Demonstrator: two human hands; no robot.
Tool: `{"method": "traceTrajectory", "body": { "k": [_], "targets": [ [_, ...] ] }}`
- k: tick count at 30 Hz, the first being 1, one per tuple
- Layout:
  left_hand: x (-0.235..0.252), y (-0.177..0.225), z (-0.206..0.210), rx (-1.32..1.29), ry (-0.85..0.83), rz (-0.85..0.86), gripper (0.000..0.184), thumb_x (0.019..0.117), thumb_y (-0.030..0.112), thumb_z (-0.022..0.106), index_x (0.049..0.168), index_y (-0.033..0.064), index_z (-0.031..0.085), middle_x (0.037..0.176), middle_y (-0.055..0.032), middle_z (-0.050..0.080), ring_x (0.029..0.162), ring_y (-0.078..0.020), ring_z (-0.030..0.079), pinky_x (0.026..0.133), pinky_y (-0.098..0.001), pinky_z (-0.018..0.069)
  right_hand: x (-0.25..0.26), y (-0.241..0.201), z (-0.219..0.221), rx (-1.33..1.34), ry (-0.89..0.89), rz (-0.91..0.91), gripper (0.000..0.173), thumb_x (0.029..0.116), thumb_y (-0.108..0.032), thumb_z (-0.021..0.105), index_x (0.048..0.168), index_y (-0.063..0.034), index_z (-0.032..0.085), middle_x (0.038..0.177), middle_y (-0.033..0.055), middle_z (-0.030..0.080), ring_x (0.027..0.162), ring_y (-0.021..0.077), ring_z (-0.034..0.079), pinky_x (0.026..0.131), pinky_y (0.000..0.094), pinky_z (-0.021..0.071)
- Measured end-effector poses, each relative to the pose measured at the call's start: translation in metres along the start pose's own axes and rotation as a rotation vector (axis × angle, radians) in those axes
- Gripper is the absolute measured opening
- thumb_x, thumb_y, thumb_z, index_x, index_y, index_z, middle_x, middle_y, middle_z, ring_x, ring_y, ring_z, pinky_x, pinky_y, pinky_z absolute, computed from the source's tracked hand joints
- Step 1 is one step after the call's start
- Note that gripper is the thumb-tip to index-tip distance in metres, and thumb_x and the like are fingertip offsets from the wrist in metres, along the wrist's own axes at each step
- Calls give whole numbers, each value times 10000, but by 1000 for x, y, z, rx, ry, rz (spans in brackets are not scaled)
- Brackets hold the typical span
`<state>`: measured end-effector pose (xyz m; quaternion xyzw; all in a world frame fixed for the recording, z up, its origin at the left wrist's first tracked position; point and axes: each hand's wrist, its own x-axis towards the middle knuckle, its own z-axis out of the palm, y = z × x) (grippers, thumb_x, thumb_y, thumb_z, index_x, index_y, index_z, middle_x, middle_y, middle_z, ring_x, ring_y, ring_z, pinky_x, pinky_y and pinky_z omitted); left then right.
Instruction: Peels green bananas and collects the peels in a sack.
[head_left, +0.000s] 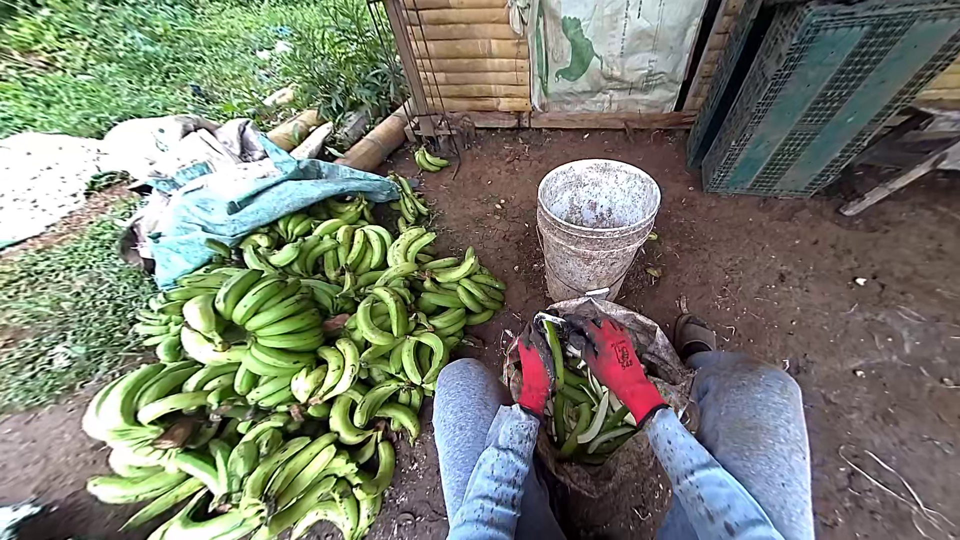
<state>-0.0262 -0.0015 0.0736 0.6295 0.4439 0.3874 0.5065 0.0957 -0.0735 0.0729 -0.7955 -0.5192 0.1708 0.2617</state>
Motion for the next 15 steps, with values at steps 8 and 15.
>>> {"method": "traceTrajectory", "body": {
  "k": [8,15],
  "targets": [
    [22,-11,-4,-466,-78,-290,420,1127,295,305,1076,25,622,681,-65,589,511,-129,568,467,-269,516,4,25,-1,279,118,62,390,1016,-269,584,1365,-101,637,1256,148,692,1166,260,666,1050,442,509],
    [28,-14,-16,-1037,-380,-332,398,1105,237,270,989,71,612,658,-7,573,514,-77,556,487,-209,501,-13,16,-14,173,-46,-329,379,960,-394,662,1250,-162,738,1231,115,708,1206,276,634,1105,489,442]
  ]
}}
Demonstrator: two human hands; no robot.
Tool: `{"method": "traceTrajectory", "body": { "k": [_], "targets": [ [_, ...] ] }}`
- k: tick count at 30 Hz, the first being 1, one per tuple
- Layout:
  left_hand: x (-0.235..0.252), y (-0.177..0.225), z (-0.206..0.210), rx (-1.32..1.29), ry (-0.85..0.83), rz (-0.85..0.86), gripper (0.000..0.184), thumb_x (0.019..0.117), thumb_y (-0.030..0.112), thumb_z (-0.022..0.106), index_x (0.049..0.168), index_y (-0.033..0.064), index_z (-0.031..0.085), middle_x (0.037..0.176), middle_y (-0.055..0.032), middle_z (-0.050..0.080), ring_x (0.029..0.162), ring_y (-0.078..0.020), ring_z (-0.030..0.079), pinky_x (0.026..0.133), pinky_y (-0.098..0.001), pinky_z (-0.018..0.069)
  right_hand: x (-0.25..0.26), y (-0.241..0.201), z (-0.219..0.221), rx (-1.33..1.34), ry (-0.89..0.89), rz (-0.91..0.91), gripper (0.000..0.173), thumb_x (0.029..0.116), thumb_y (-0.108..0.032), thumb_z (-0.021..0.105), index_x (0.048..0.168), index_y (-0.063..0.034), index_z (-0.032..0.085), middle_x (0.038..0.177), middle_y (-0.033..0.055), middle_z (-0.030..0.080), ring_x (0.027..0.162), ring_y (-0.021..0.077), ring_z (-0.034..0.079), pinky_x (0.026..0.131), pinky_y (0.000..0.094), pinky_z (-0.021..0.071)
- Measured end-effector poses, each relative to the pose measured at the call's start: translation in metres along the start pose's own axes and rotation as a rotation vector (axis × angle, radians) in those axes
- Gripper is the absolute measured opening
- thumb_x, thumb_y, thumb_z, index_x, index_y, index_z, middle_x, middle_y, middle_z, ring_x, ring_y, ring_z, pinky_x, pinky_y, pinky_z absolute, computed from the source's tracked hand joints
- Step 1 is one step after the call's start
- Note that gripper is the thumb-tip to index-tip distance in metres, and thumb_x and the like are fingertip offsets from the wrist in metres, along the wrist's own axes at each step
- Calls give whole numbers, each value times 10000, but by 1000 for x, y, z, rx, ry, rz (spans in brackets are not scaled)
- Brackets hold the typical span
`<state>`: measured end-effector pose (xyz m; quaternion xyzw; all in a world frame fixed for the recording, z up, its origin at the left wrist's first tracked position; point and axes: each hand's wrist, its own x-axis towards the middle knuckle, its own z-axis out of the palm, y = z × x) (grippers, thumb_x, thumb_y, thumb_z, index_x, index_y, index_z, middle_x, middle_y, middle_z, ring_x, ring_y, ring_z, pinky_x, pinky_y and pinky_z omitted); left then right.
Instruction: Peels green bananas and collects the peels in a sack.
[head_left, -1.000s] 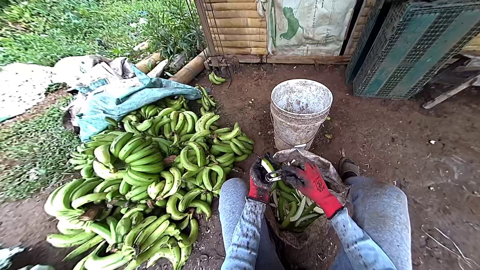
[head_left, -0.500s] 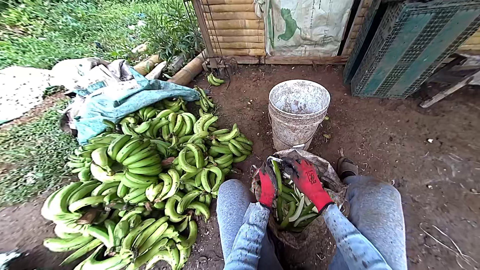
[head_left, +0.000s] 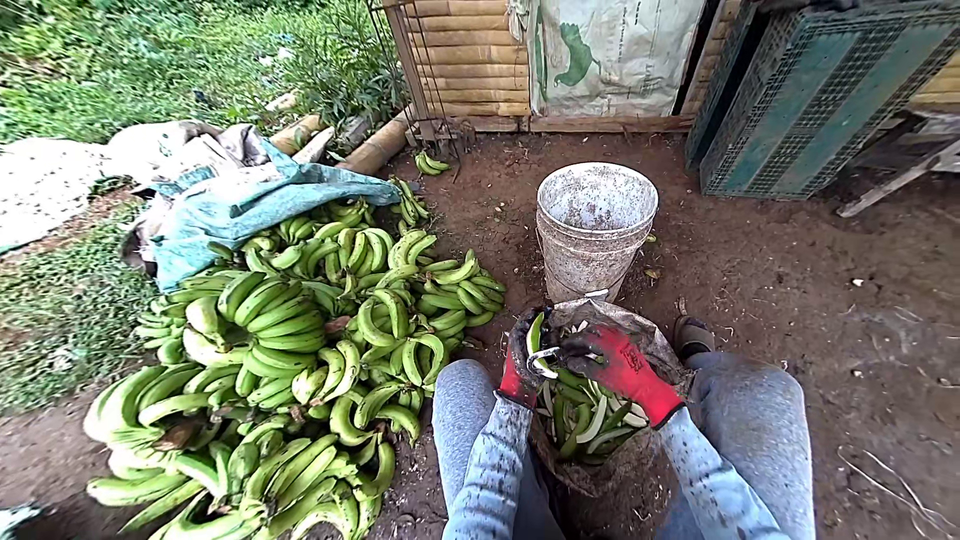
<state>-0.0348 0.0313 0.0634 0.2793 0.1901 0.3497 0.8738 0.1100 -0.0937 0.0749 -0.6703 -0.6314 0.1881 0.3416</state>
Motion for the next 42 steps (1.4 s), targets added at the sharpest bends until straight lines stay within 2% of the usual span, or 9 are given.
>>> {"method": "traceTrajectory", "body": {
  "k": [10,15,19,23,26,28,33,39,42],
  "targets": [
    [-16,-15,13,1249,524,71,372,1075,253,523,1243,-51,655,1195,-232,676,1141,-283,639,1041,-450,470,14,10,16,-82,282,544,430,1004,-238,603,1396,-59,607,1338,254,629,1267,423,592,1118,585,408],
    [56,38,80,1021,384,713,374,1102,239,386,1260,35,657,1137,-99,693,872,-130,656,750,-331,560,12,15,6,114,415,559,373,994,-208,643,1339,-66,638,1234,205,682,1148,350,661,1032,535,495],
    [129,79,139,1112,156,784,578,1093,249,408,1595,7,254,1597,-214,367,1463,-231,393,1214,-349,307,10,14,9,403,546,539,306,1012,-202,636,1282,-60,654,1083,125,728,966,205,698,902,425,557],
    [101,-1,59,1475,312,283,514,1056,364,536,1389,-26,498,1181,-245,652,1068,-352,655,940,-526,525,7,12,-8,577,675,504,293,1029,-185,623,1279,-33,638,1036,113,712,852,156,685,793,361,577],
    [69,-75,-29,1853,262,-509,552,1032,398,545,1379,-31,559,1401,-264,571,1324,-400,548,1085,-592,434,2,7,-11,635,658,497,304,1024,-167,623,1296,-33,631,1041,103,709,839,140,684,774,323,582],
    [52,-108,-55,1934,329,-657,602,1004,384,584,1442,-21,502,1428,-238,562,1321,-380,558,1066,-575,454,2,4,-7,652,635,497,291,1019,-154,623,1277,-21,638,1011,95,712,816,124,682,762,299,580],
    [40,-126,-72,1717,579,-540,739,958,347,670,1506,-42,364,1399,-232,584,1284,-356,592,1067,-532,471,4,2,-4,635,597,477,289,1013,-173,629,1263,-29,651,975,72,715,811,98,672,766,279,567],
    [34,-90,-55,1431,415,-40,468,1003,198,632,1391,-53,554,1365,-254,602,1310,-331,560,1145,-469,396,1,7,-18,538,554,523,326,1029,-227,620,1339,-127,631,942,59,717,722,123,667,690,321,575],
    [36,-48,-21,1007,333,172,393,1048,161,559,1382,-41,522,1214,-204,641,1062,-218,639,944,-378,531,-3,6,-32,423,511,547,300,1030,-267,621,1281,-107,661,954,68,713,777,136,665,744,360,556]
  ]
}}
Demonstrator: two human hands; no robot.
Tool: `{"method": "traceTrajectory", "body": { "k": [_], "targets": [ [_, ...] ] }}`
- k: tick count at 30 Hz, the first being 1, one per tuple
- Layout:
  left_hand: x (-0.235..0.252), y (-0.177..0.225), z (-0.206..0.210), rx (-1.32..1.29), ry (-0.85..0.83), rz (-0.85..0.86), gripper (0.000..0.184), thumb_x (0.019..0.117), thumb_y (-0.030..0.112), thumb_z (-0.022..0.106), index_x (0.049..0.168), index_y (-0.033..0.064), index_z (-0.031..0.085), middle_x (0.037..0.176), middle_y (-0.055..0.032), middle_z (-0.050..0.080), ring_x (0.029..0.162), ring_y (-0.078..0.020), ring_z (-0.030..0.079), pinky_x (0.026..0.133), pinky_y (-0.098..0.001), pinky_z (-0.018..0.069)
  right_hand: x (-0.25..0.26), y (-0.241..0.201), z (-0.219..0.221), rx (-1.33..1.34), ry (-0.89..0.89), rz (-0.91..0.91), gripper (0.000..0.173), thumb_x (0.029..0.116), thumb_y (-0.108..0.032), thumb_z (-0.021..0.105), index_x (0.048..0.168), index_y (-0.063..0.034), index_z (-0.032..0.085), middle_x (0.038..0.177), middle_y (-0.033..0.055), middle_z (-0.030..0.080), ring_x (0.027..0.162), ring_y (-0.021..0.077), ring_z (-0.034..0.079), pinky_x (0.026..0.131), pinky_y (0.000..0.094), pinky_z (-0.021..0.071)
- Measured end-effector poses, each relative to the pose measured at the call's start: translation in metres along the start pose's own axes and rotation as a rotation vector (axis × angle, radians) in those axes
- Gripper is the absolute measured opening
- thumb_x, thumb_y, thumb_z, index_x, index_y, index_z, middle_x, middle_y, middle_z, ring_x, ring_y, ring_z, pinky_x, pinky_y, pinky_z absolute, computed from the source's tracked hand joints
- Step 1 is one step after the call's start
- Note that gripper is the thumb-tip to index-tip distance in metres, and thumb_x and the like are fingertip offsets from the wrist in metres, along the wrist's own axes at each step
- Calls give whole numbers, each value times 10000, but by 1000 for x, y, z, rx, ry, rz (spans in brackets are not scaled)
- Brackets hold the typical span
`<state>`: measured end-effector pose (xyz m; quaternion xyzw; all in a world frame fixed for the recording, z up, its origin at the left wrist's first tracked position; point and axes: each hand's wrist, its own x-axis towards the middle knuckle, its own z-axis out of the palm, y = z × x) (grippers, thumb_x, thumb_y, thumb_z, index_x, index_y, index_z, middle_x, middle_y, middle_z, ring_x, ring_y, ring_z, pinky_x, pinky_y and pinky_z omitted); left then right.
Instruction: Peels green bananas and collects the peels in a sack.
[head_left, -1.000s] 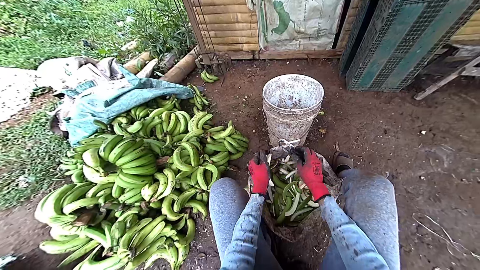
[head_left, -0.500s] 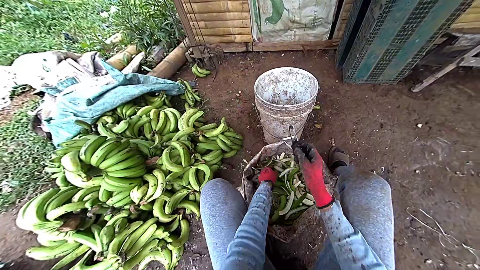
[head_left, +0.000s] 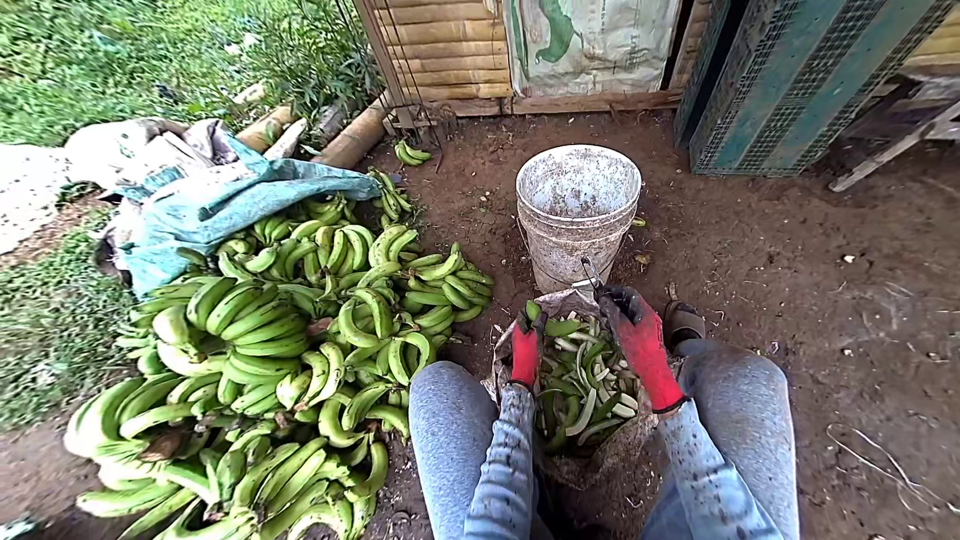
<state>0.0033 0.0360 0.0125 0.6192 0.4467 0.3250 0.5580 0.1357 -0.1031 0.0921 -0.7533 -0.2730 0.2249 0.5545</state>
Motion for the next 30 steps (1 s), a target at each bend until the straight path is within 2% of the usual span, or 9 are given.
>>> {"method": "traceTrajectory", "body": {
  "k": [3,5,10,14,19,21,23,27,30],
  "targets": [
    [3,55,-18,-189,-82,75,428,1105,328,400,1438,82,511,1047,-107,677,812,-157,659,729,-342,577,-2,0,-2,-54,-88,-78,295,1002,-296,656,1235,-121,700,985,53,735,839,120,688,806,362,569],
    [-2,86,-27,-219,-79,111,422,1115,381,348,1326,118,603,857,-60,671,630,-136,622,576,-310,561,-10,-4,0,-30,-216,-161,297,984,-280,673,1225,-110,709,1051,34,749,926,83,701,868,313,576],
    [-17,96,-44,-361,-223,75,404,1108,344,348,1384,186,597,839,-39,646,589,-103,573,538,-251,521,-27,-15,7,-188,-531,-349,335,987,-350,652,1259,-170,725,1206,41,710,1109,119,667,1014,336,532],
    [-41,79,-40,-524,-222,-17,409,1109,249,298,1298,75,616,863,-68,670,676,-131,636,606,-278,559,-23,-7,20,-446,-414,-402,364,992,-324,612,1305,-165,707,1265,158,678,1197,310,638,1061,505,486],
    [-69,51,-31,-129,-56,-27,384,1115,227,369,1284,-32,597,1013,-109,666,830,-119,643,769,-297,562,10,1,28,-504,-48,-222,375,995,-172,626,1362,-99,649,1295,285,624,1185,467,619,1001,620,489],
    [-66,51,-32,-125,-62,-17,347,1090,257,448,1246,-25,577,904,-75,638,701,-100,618,633,-273,557,13,-3,24,-435,-62,-165,373,996,-184,632,1362,-114,636,1263,256,637,1138,434,643,967,606,511],
    [-58,55,-36,-106,-106,19,300,1058,249,536,1194,-10,602,893,-63,654,710,-105,629,648,-285,563,3,-1,24,-315,-129,-159,342,1005,-261,642,1318,-126,668,1180,165,698,1064,310,686,961,520,540],
    [-54,57,-40,169,-122,158,324,1027,250,601,1238,13,667,1090,-88,712,970,-105,672,908,-305,551,-10,4,25,-160,-317,-133,309,1005,-296,632,1243,-111,702,1116,63,743,1019,136,704,970,372,554],
    [-61,56,-38,251,-91,297,333,1021,207,592,1247,-29,659,1131,-134,713,1032,-124,676,966,-312,535,-13,21,27,-296,-336,-39,311,1031,-318,571,1241,-123,691,1082,74,733,968,179,699,905,414,558]
  ]
}}
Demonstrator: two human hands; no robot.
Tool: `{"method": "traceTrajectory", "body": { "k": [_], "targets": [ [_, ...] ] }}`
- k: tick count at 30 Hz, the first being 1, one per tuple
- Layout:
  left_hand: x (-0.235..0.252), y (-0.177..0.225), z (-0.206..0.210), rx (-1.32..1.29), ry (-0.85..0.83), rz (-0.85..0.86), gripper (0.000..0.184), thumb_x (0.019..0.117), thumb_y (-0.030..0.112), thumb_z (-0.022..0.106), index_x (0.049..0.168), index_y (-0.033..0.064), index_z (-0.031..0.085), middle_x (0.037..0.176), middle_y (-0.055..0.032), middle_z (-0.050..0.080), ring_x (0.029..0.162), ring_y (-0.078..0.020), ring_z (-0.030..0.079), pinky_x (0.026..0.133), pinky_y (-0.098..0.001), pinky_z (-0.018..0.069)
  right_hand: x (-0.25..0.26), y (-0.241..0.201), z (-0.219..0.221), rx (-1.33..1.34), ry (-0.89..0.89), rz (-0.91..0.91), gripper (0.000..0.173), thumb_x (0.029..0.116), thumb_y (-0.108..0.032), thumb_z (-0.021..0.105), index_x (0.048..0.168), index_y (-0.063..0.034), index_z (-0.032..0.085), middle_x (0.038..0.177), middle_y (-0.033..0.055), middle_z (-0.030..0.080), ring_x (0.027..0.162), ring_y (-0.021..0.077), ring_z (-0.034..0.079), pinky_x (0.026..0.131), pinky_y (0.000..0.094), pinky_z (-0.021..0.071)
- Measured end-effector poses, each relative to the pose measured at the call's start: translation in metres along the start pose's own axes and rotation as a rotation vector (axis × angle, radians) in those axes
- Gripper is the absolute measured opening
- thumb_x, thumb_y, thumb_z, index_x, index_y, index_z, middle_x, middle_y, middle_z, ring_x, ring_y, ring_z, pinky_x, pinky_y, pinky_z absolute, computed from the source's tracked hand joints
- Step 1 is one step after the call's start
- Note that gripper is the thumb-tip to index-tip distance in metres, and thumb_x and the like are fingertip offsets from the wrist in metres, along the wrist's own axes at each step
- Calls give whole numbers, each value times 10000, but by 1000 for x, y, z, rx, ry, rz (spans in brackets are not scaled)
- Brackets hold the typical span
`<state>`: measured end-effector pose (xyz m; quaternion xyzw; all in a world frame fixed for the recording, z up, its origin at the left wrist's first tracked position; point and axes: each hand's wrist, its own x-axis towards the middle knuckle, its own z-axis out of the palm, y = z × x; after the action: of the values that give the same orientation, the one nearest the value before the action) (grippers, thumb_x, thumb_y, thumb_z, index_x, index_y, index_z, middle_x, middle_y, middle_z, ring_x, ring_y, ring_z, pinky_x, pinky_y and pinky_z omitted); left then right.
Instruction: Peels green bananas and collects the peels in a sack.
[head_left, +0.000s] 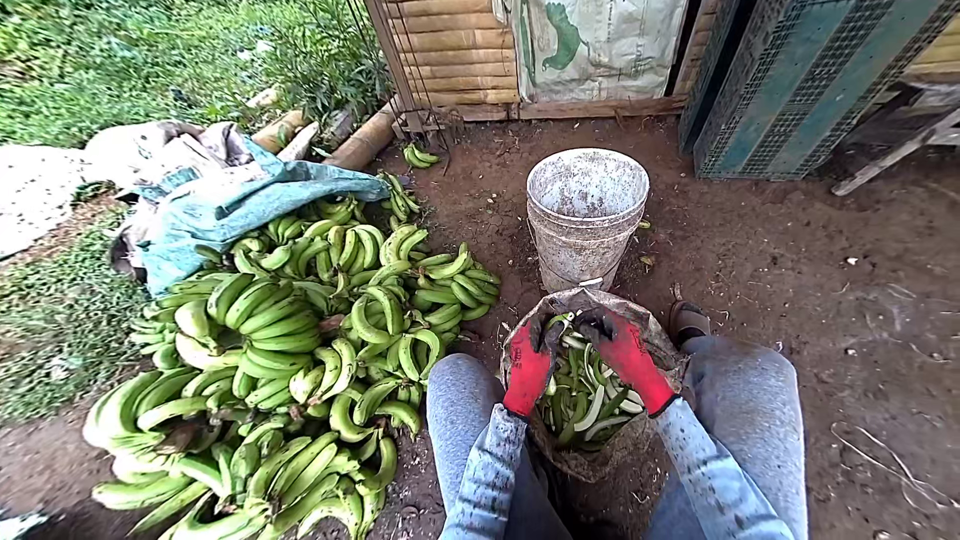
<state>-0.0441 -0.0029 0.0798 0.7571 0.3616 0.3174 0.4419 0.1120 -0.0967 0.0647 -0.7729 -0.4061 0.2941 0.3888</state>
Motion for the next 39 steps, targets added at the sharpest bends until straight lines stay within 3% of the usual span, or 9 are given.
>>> {"method": "traceTrajectory", "body": {
  "k": [2,4,9,14,17,20,26,34,39],
  "targets": [
    [-1,8,1,-109,84,34,302,1032,167,550,1221,-44,652,1051,-108,704,926,-88,669,876,-280,558,3,14,3,-242,-102,183,367,1038,-356,543,1289,-116,663,1197,151,710,1139,318,672,1006,561,500],
    [8,10,-3,-268,166,-9,283,1040,141,513,1211,-46,640,973,-85,690,837,-91,663,804,-279,573,1,14,9,-290,-157,239,382,1042,-383,537,1267,-101,664,1213,168,699,1178,343,651,1023,584,475],
    [36,-8,-14,-575,305,-204,321,1107,267,405,1181,34,613,844,-50,636,683,-111,621,630,-275,557,-16,-19,8,118,-20,-227,316,1003,-302,633,1241,-111,713,1123,43,742,1019,99,700,946,305,564],
    [30,-15,-11,-943,67,-282,384,1117,306,308,1195,58,591,877,-74,660,721,-141,657,646,-286,578,-17,-30,11,-183,-68,-304,363,1000,-263,594,1327,-136,688,1280,186,660,1212,325,623,1076,484,473],
    [15,-14,-18,-672,-159,-366,308,1104,192,386,1174,-15,603,893,-89,681,769,-141,670,710,-307,590,5,-23,0,-325,189,-266,350,968,-138,609,1297,-55,696,1265,306,639,1220,504,586,1050,640,433],
    [5,-19,-13,-475,-133,-443,348,1110,220,411,1261,-25,607,1025,-103,687,894,-122,665,833,-309,570,19,-17,-20,-276,265,-136,369,1004,-175,614,1362,-88,642,1271,267,639,1201,454,612,1022,612,481],
    [32,-19,0,-855,295,-415,357,1128,303,324,1311,48,494,932,-91,639,782,-152,648,705,-335,571,-30,-24,15,-135,59,-224,403,971,-355,641,1304,-134,697,1212,144,699,1107,280,681,987,468,541],
    [34,-22,-4,-964,415,-334,439,1133,331,264,1241,30,564,987,-113,660,873,-181,668,783,-374,579,-36,-45,23,-381,-9,-157,424,990,-344,608,1367,-157,662,1333,253,614,1253,454,574,1042,581,461],
    [17,-15,6,-815,409,-281,407,1133,258,234,1235,17,545,982,-94,643,868,-152,652,785,-339,571,-23,-51,22,-423,1,-103,436,1021,-296,556,1417,-124,615,1359,245,608,1259,433,584,1040,562,473]
  ]
}}
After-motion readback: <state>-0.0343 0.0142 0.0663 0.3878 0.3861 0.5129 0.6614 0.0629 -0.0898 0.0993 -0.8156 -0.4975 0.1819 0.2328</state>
